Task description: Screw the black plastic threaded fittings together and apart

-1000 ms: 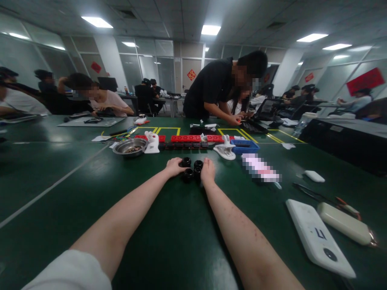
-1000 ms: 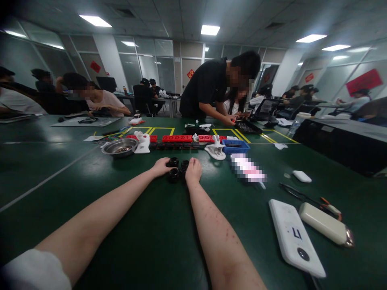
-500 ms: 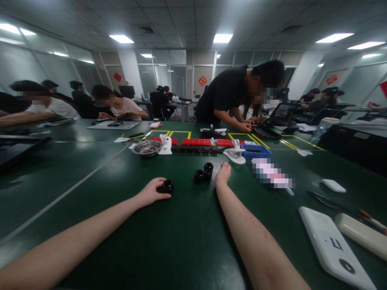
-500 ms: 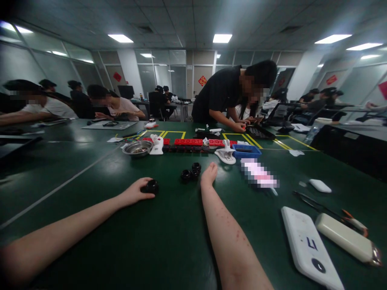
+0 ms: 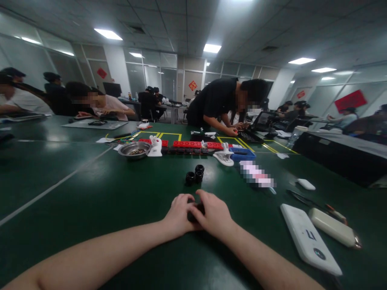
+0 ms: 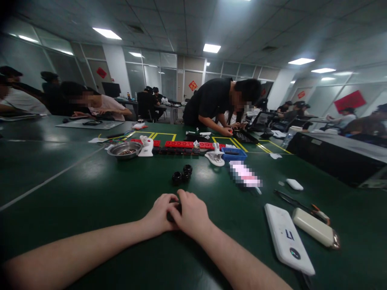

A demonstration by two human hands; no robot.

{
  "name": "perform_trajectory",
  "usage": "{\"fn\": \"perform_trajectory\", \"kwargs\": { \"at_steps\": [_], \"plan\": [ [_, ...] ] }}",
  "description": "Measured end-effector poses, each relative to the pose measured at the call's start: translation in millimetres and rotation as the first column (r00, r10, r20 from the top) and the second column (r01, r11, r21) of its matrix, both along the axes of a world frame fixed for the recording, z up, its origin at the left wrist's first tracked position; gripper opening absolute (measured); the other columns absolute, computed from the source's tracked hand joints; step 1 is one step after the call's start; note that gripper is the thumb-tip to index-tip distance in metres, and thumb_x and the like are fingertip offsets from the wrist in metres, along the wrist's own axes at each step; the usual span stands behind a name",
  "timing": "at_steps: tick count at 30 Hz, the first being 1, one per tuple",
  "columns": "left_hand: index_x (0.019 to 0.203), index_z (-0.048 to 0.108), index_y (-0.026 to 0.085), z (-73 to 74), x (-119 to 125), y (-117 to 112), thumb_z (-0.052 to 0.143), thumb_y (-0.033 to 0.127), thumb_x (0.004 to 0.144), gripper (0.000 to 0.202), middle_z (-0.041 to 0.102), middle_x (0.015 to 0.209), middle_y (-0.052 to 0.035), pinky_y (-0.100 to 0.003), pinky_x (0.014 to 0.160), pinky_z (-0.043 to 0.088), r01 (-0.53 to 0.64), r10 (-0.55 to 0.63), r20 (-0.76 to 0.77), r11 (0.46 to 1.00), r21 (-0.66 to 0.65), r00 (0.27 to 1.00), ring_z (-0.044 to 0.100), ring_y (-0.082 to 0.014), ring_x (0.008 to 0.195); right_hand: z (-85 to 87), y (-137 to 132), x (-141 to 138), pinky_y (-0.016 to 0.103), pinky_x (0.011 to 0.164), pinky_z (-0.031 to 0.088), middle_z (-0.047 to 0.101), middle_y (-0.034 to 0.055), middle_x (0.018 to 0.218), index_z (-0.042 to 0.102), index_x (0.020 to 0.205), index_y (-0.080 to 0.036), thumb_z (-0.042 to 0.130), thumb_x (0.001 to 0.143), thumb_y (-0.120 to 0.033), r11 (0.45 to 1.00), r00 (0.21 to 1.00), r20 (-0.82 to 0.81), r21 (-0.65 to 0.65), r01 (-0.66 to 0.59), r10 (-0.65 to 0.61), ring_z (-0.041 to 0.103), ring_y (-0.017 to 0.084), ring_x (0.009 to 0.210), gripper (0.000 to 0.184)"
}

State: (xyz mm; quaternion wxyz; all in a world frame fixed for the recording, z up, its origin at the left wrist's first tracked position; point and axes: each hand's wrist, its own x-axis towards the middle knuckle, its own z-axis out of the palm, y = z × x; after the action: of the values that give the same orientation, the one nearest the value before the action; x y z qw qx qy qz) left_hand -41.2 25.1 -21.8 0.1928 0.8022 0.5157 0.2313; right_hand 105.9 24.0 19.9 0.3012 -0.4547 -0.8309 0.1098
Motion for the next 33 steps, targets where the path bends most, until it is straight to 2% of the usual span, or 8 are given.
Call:
{"fn": "perform_trajectory", "kwargs": {
  "at_steps": [2,4,11,16,22,28,30,33],
  "plan": [
    [0.093,0.061,0.029,1.1,-2,-1,0.066,0.047,0.055,0.042,0.048,0.102,-0.0048,-0.040,0.086,0.034,0.007,-0.007,-0.012,1.000,-0.016,1.000,0.042,-0.0257,0.096,-3.9,-6,-3,0.033,0.062,0.043,0.060,0.0072,0.083,0.052,0.098,-0.020,0.058,0.069,-0.040,1.000,0.987,0.164,-0.023,0.007,-0.003,0.056,0.024,0.074,0.035],
    [0.093,0.060,0.030,3.7,-4,-2,0.065,0.044,0.057,0.039,0.048,0.100,-0.0051,-0.039,0.084,0.035,0.015,-0.016,-0.019,0.999,-0.029,1.000,0.042,-0.0252,0.094,-5.8,-6,-3,0.034,0.064,0.044,0.060,0.0082,0.085,0.051,0.099,-0.020,0.061,0.067,-0.040,0.999,0.975,0.220,-0.039,-0.010,0.018,0.056,0.024,0.076,0.039],
    [0.094,0.060,0.031,5.1,-7,2,0.065,0.036,0.056,0.039,0.047,0.102,-0.0051,-0.040,0.084,0.034,-0.006,0.006,-0.019,1.000,-0.026,1.000,0.041,-0.0263,0.096,-5.7,-3,1,0.036,0.081,0.042,0.053,0.0073,0.102,0.042,0.111,-0.021,0.052,0.064,-0.013,0.973,0.973,0.002,-0.018,-0.229,0.229,0.049,0.022,0.092,0.049],
    [0.091,0.060,0.030,0.3,-10,5,0.064,0.037,0.057,0.035,0.048,0.102,-0.0039,-0.040,0.084,0.034,0.007,-0.007,-0.033,1.000,0.001,0.999,0.042,-0.0255,0.095,-15.3,-3,-2,0.045,0.084,0.040,0.051,0.0099,0.103,0.043,0.109,-0.021,0.061,0.063,-0.023,0.990,0.989,-0.068,0.041,-0.132,0.135,0.047,0.027,0.096,0.049],
    [0.094,0.059,0.027,1.6,-14,4,0.064,0.042,0.058,0.039,0.048,0.101,-0.0038,-0.039,0.085,0.034,-0.004,0.005,-0.060,1.000,0.016,0.998,0.041,-0.0252,0.096,-20.5,0,2,0.038,0.090,0.039,0.049,0.0081,0.111,0.037,0.115,-0.020,0.051,0.063,-0.009,0.957,0.940,-0.201,-0.035,-0.287,0.274,0.047,0.021,0.102,0.056],
    [0.092,0.059,0.024,-1.3,-19,9,0.063,0.047,0.059,0.040,0.049,0.102,-0.0049,-0.039,0.083,0.035,0.003,0.003,-0.090,0.998,0.070,0.996,0.042,-0.0256,0.095,-25.2,6,-1,0.041,0.086,0.041,0.052,0.0086,0.102,0.042,0.111,-0.018,0.059,0.064,-0.024,0.990,0.974,-0.179,-0.007,-0.141,0.138,0.050,0.023,0.096,0.050],
    [0.094,0.059,0.024,-1.7,-19,10,0.063,0.046,0.059,0.042,0.049,0.101,-0.0049,-0.039,0.083,0.035,0.002,0.006,-0.092,0.997,0.078,0.996,0.042,-0.0260,0.096,-26.2,5,-3,0.039,0.086,0.041,0.053,0.0079,0.100,0.042,0.109,-0.018,0.054,0.065,-0.018,0.983,0.965,-0.200,-0.027,-0.179,0.170,0.051,0.021,0.094,0.046],
    [0.093,0.059,0.022,-0.7,-19,12,0.064,0.047,0.059,0.043,0.050,0.099,-0.0053,-0.039,0.082,0.035,0.002,0.005,-0.097,0.998,0.068,0.995,0.043,-0.0261,0.094,-27.1,2,-3,0.037,0.094,0.036,0.048,0.0092,0.113,0.035,0.117,-0.017,0.045,0.061,-0.010,0.953,0.924,-0.242,0.006,-0.303,0.295,0.045,0.021,0.106,0.057]
  ]
}}
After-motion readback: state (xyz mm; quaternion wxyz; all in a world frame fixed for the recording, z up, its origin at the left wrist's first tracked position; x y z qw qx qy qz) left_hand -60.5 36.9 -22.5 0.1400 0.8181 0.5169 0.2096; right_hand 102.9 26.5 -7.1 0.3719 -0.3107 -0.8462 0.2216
